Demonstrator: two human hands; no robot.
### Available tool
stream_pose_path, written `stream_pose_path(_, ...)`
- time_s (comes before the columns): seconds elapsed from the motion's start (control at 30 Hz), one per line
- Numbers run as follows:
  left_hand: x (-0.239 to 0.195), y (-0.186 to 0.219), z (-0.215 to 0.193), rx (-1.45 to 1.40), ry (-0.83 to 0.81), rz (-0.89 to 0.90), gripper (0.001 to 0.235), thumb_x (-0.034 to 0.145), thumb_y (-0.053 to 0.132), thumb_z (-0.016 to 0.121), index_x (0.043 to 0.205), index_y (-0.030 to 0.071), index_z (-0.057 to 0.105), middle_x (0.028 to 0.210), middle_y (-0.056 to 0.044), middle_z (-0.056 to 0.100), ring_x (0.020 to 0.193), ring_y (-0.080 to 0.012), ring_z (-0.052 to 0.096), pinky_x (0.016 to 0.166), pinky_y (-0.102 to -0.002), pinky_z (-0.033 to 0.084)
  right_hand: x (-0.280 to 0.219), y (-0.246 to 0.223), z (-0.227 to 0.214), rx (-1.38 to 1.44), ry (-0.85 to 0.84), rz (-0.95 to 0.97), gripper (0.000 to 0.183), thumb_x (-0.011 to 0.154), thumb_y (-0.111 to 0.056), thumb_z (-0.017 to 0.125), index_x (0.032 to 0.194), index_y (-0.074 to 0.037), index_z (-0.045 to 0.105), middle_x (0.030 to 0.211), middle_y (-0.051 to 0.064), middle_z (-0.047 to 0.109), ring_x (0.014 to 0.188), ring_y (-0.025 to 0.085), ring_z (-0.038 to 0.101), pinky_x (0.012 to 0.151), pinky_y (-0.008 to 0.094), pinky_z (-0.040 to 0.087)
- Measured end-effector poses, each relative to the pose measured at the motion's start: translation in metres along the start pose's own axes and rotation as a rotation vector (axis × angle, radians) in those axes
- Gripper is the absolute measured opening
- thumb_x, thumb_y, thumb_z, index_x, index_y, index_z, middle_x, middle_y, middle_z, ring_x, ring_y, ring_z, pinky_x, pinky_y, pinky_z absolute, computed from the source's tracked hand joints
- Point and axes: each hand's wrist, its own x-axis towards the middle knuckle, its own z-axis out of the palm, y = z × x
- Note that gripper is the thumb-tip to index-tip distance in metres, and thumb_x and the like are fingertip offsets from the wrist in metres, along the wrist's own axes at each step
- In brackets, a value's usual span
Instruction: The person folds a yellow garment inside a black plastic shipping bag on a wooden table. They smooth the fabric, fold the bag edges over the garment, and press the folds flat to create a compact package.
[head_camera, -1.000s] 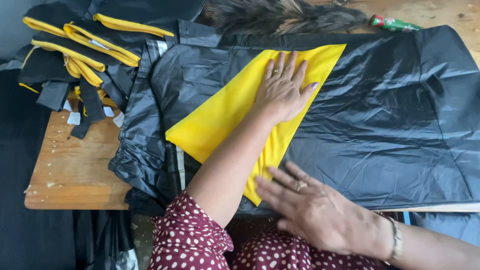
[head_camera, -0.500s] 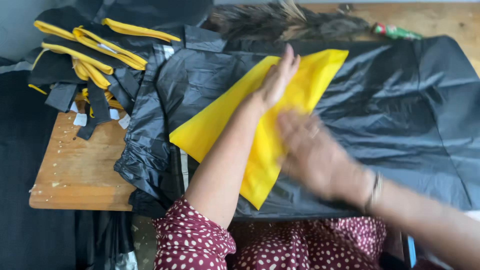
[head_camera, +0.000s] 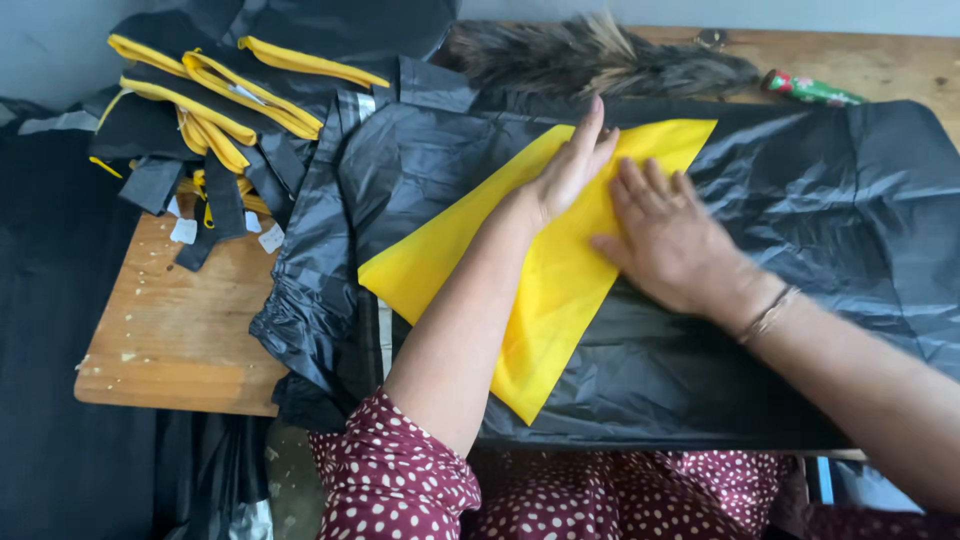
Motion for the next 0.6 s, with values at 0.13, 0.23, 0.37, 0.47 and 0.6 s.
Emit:
stream_pose_path(0.13,-0.031,0.028,0.015,0.314,0.101,-0.089,0.118,0.061,0.085,0.004,0.164,0.028,0.009,0.169,-0.003,0.032,0.161,-0.0241,-0.014,0.122,-0.048,-0.02,-0.02,-0.086,-0.044,0.293,0.005,-0.117,0.089,0.092,-0.039,0.06,0.159,0.005,0.023,0.164,0.031,0.026,0.153,0.043,0.022,0.122,0.053,0.017)
stream_pose_path(0.23,-0.032,0.032,0.018,0.356,0.056,-0.061,0.121,0.06,0.085,-0.002,0.164,0.025,0.004,0.171,-0.006,0.028,0.159,-0.0289,-0.02,0.12,-0.049,-0.024,-0.05,-0.136,-0.064,0.787,0.017,-0.399,0.085,0.084,-0.019,0.072,0.153,0.007,0.031,0.154,0.026,0.041,0.141,0.041,0.04,0.122,0.049,0.026)
stream_pose_path(0.37,-0.054,0.06,0.033,0.628,0.056,-0.259,0.118,0.057,0.081,-0.001,0.164,0.033,0.013,0.175,-0.002,-0.007,0.159,-0.0248,-0.022,0.123,-0.053,-0.016,-0.056,-0.129,-0.088,0.722,-0.088,-0.596,0.053,0.106,-0.036,0.044,0.139,0.006,0.049,0.146,0.027,0.052,0.132,0.042,0.048,0.109,0.053,0.033)
stream_pose_path(0.47,-0.055,0.072,0.034,0.659,0.107,-0.363,0.116,0.057,0.079,0.004,0.164,0.036,0.012,0.176,0.003,-0.005,0.16,-0.0215,-0.018,0.124,-0.055,-0.014,-0.031,-0.097,-0.081,0.679,0.079,-0.414,0.035,0.106,-0.026,0.042,0.122,-0.001,0.061,0.117,0.019,0.065,0.098,0.039,0.064,0.085,0.05,0.051)
stream_pose_path(0.6,-0.052,0.074,0.036,0.733,0.176,-0.381,0.12,0.06,0.079,0.004,0.166,0.023,0.009,0.176,0.001,-0.003,0.161,-0.0237,-0.011,0.125,-0.055,-0.011,-0.001,-0.052,-0.022,0.152,0.188,-0.169,0.055,0.091,-0.018,0.055,0.143,-0.001,0.053,0.152,0.018,0.05,0.144,0.035,0.045,0.117,0.065,0.031)
